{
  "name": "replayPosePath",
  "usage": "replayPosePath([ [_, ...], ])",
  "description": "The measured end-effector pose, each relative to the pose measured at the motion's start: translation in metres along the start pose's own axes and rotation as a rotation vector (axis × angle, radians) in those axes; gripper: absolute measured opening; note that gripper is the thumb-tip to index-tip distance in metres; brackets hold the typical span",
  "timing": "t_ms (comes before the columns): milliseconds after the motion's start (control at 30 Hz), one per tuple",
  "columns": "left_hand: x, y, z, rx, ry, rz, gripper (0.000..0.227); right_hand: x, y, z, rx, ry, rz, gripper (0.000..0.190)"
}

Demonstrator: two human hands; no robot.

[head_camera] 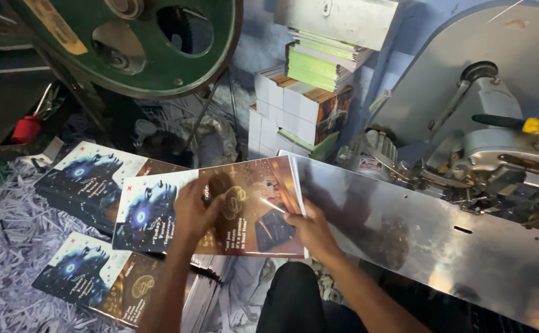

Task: The person repeatedly picks up a book cover, places it on a binding machine, and operates the machine to stitch the spine. They then remove the bound book and place it on a stack, repeating this process for multiple items.

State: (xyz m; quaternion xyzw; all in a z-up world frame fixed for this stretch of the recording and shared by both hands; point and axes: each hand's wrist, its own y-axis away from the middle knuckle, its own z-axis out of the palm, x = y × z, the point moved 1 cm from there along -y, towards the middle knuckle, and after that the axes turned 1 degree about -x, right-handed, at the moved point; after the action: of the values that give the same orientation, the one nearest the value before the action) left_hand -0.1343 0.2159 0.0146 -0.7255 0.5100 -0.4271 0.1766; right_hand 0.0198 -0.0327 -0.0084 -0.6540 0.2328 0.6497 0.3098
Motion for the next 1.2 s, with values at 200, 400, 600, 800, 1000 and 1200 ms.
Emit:
replayPosePath([
  [200, -0.037, -0.061, 0.034, -0.505, 0.282, -0.392, 0.059, -0.006, 0.010, -0.023, 0.034, -0.087, -0.010, 0.055],
  [400, -0.046, -0.074, 0.056, -0.507, 0.312, -0.149, 0.054, 0.011, 0.009, -0.053, 0.155, -0.222, 0.039, 0.052],
  [600, -0.028, -0.072, 0.071, -0.374, 0.432, -0.135, 0.047, 0.021, 0.010, -0.076, 0.241, -0.170, 0.069, 0.048],
  [800, -0.013, -0.071, 0.078, -0.235, 0.258, 0.040, 0.042, 0.013, 0.015, -0.084, 0.214, -0.165, 0.053, 0.052],
  [1000, -0.005, -0.067, 0.073, -0.209, 0.214, 0.014, 0.039, -0.007, 0.015, -0.087, 0.190, -0.083, 0.000, 0.079],
  [1200, 0.005, -0.068, 0.060, -0.263, 0.498, -0.042, 0.026, -0.013, 0.035, -0.098, 0.084, 0.084, 0.016, 0.070],
])
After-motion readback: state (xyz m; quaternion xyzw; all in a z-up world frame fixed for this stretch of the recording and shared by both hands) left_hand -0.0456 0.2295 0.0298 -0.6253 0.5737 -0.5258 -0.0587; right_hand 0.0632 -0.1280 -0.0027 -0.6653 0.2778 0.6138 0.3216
